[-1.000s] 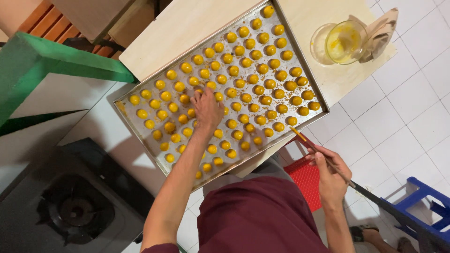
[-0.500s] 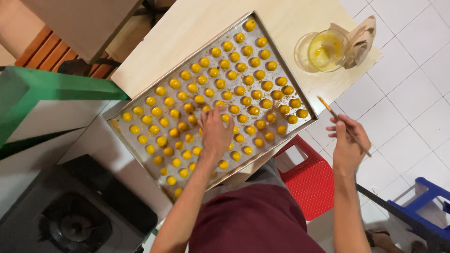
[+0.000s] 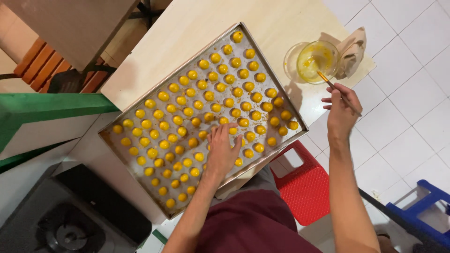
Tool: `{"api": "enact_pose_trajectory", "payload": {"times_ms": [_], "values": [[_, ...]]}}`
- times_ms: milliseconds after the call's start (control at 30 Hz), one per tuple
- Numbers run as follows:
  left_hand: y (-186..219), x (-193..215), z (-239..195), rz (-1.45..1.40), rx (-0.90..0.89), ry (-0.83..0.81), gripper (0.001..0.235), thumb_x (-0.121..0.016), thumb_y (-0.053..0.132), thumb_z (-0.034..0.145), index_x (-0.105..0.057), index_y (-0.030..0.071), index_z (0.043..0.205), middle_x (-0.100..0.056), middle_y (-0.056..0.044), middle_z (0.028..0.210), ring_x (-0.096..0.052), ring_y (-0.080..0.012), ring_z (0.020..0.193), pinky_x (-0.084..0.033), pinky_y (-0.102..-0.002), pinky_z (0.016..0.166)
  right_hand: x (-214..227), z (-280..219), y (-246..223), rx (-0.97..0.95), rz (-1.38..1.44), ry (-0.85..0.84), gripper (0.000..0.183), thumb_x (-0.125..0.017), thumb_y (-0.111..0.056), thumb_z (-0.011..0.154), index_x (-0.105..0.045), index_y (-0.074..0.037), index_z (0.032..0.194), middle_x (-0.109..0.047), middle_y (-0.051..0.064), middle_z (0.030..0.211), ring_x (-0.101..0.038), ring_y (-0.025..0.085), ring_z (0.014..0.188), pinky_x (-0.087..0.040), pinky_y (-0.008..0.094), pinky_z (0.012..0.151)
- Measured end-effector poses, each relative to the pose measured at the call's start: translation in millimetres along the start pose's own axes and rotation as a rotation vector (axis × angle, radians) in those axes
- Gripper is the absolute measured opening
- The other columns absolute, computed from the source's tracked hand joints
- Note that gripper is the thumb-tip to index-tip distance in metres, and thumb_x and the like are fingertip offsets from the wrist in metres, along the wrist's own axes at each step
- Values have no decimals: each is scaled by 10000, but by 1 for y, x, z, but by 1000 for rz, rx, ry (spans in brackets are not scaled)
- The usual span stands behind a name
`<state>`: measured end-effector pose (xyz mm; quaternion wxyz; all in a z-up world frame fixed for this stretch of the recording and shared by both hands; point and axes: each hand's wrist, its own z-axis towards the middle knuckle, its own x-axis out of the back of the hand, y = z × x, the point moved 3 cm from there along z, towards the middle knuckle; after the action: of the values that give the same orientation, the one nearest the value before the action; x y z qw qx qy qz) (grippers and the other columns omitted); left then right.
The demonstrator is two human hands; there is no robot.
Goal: The person uses a brush to apply a yellow liquid to small, round dough balls arranged on a baking sheet. They repeatedly dip the brush into a glass bowl containing the liquid and carefully coat each dough ball on the tray.
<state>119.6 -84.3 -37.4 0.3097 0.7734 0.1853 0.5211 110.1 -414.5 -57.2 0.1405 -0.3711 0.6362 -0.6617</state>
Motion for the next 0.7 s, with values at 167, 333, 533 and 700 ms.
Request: {"api": "enact_pose_trajectory", "payload": {"times_ms": [167,333,533,700], "values": [[4,-3,-8,-36,32,-13,316,-692,210,916,-617,172,1221,-676,-67,1199,-603,-292,1167,-424,-471,1004,-15,27,25,69,-41,-41,155,-593,-12,1030,-689,-29,1151,-749,152,1000,-669,130,646,-496,178,517],[12,-20,-1,-131,-15,-64,305,-682,181,915,-626,187,1215,-689,-45,1196,-620,-285,1153,-433,-474,987,-22,49,54,125,-46,-34,143,-629,21,1011,-702,-23,1126,-752,178,946,-644,142,567,-475,192,478],[38,-25,24,-130,-107,-117,302,-677,177,924,-620,193,1219,-677,-32,1148,-628,-286,1093,-451,-461,939,-28,57,33,177,-125,-39,170,-630,42,1005,-723,-3,1140,-754,214,1007,-676,205,618,-546,256,546],[46,-28,28,-114,-128,-109,307,-698,165,912,-630,179,1211,-686,-47,1144,-644,-281,1069,-459,-450,922,-29,60,39,163,-210,-115,182,-662,9,1001,-762,-66,1133,-769,143,1011,-678,172,626,-525,241,534]]}}
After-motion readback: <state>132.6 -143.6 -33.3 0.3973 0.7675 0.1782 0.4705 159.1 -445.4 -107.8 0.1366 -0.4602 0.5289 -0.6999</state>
